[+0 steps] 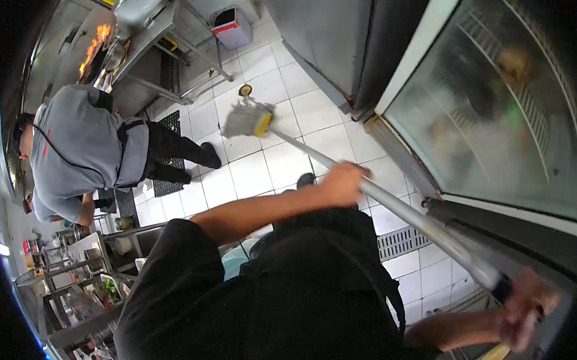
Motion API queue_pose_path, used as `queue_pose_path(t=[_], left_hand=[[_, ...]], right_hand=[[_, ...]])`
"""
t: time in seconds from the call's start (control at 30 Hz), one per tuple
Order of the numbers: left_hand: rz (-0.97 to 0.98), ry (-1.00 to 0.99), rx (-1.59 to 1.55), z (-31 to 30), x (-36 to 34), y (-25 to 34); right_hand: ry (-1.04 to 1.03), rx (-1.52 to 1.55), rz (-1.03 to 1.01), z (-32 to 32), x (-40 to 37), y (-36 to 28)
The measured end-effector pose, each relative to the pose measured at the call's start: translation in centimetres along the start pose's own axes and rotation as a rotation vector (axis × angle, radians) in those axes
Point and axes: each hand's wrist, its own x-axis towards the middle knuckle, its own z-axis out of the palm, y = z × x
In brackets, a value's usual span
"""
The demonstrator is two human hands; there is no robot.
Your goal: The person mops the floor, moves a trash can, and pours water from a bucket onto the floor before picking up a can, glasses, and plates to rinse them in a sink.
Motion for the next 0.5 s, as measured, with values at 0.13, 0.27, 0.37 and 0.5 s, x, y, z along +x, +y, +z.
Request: queue_pose_path(t=[0.13,0.27,0.37,0.5], left_hand=[[0.324,-0.318,-0.178,5.2,0.3,13.0],[0.613,-0.54,-0.237,7.8,-0.9,18.8],[0.637,-0.632,-0.159,7.5,-1.2,18.5],[0.548,-0.45,-0.079,5.3,0.1,10.6]], right_hand=[[0.2,0.372,-0.464,-8.3,-5.2,-10.7],[0.259,0.552,-0.605,-5.2,-4.3,-17.5],[0.137,0.294,-0.422,-3.6,-6.5,-17.7],[0.664,-0.931,0.425,-2.9,-11.7,-12.4]])
